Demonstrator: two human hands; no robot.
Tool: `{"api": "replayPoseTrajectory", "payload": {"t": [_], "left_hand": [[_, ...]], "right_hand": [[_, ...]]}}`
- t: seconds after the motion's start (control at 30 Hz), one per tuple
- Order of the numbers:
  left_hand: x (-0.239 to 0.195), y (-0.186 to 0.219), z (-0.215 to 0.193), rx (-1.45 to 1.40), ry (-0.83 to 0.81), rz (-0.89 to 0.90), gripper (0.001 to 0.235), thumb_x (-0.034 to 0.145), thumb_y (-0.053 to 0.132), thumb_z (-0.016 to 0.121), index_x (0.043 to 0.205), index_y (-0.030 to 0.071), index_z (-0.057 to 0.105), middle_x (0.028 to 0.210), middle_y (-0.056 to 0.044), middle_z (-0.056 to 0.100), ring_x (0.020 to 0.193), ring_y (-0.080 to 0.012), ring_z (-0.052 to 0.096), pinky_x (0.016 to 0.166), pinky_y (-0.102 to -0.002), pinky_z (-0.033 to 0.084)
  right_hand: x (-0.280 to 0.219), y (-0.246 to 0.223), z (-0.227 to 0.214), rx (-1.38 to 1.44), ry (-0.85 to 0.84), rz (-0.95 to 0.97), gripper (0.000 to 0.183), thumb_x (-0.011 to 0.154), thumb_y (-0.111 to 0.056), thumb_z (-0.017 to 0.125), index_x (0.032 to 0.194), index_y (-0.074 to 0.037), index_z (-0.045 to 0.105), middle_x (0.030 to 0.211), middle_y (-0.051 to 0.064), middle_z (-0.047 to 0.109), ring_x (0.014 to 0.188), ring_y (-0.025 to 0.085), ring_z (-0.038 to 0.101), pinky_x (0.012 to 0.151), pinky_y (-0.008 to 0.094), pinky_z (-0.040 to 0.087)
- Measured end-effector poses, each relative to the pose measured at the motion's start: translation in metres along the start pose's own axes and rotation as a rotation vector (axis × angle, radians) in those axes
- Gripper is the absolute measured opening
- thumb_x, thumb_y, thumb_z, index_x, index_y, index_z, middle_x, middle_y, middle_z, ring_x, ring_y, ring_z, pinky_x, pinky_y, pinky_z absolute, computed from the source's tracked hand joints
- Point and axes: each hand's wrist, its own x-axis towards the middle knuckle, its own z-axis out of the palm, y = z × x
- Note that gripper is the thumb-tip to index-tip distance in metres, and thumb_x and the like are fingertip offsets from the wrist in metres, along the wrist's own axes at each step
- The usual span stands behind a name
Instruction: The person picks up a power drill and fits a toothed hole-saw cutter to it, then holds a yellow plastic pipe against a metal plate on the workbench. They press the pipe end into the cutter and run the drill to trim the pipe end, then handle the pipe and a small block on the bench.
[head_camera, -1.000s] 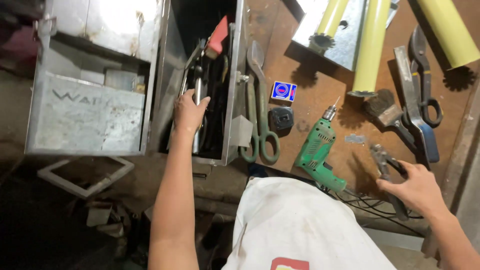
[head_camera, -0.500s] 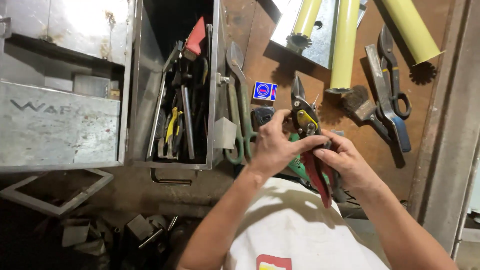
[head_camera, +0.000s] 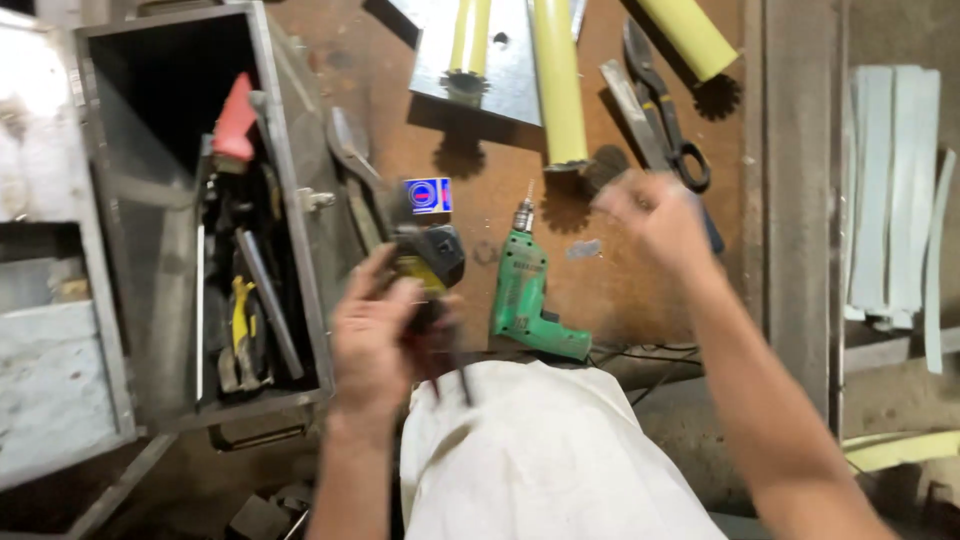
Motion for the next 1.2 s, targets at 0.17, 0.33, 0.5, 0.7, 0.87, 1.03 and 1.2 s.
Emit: {"api": "replayPoseTrajectory", "payload": {"t": [0.17,0.33,0.5,0.7,0.87,1.03,1.2], "left_hand": [[0.011,0.020,-0.036,0.057,0.127,-0.050,0.039,0.105,0.012,0.057,0.142,0.000,0.054,0.096,-0.013,0.068,0.075,-0.0179,0.069,0.062,-0.031,0.059],[0.025,0.030,-0.059,0.263,0.210,0.028,0.055,0.093,0.001,0.072,0.145,-0.004,0.054,0.102,-0.010,0.068,0.075,-0.0150,0.065,0.064,-0.029,0.056],[0.048,0.050,-0.104,0.806,0.354,0.277,0.071,0.085,0.002,0.081,0.145,-0.011,0.047,0.121,-0.007,0.071,0.103,-0.0119,0.069,0.091,-0.025,0.056],[0.053,0.036,-0.060,0.792,0.432,0.170,0.075,0.078,0.000,0.082,0.145,-0.008,0.049,0.100,-0.007,0.072,0.082,-0.0127,0.067,0.071,-0.025,0.056],[0.058,0.014,-0.018,0.589,0.303,0.116,0.072,0.078,0.000,0.079,0.144,-0.007,0.050,0.096,-0.006,0.072,0.077,-0.0118,0.068,0.065,-0.025,0.057],[0.066,-0.024,0.019,0.438,0.171,0.044,0.073,0.078,-0.002,0.078,0.144,-0.007,0.047,0.099,-0.004,0.074,0.082,-0.0098,0.071,0.072,-0.024,0.060],[0.065,-0.044,0.053,0.357,0.081,-0.026,0.072,0.079,0.000,0.078,0.144,-0.006,0.049,0.097,-0.001,0.070,0.080,-0.0072,0.067,0.070,-0.023,0.058]], "right_hand": [[0.072,0.175,0.027,-0.383,0.117,0.342,0.092,0.078,-0.053,0.084,0.146,-0.004,0.048,0.136,0.031,0.050,0.122,0.049,0.049,0.097,0.054,0.044],[0.087,0.212,0.029,-0.446,-0.005,0.268,0.081,0.078,-0.042,0.081,0.143,0.000,0.055,0.135,0.034,0.054,0.122,0.050,0.057,0.103,0.053,0.050],[0.095,0.203,0.028,-0.501,-0.052,0.311,0.081,0.074,-0.045,0.083,0.136,0.002,0.059,0.129,0.034,0.058,0.117,0.052,0.060,0.097,0.056,0.051],[0.106,0.206,0.018,-0.287,-0.097,0.370,0.076,0.081,-0.055,0.071,0.132,0.001,0.068,0.128,0.031,0.069,0.117,0.046,0.066,0.101,0.051,0.052],[0.103,0.153,0.020,-0.410,-0.085,0.466,0.072,0.076,-0.052,0.078,0.118,0.005,0.073,0.118,0.032,0.070,0.108,0.046,0.069,0.092,0.051,0.056],[0.111,0.177,0.026,-0.481,-0.086,0.470,0.058,0.077,-0.045,0.080,0.108,0.003,0.078,0.113,0.029,0.073,0.106,0.044,0.070,0.090,0.052,0.057],[0.115,0.161,0.010,-0.552,-0.172,0.455,0.048,0.074,-0.040,0.082,0.098,0.001,0.076,0.102,0.026,0.073,0.094,0.042,0.071,0.081,0.050,0.058]]}}
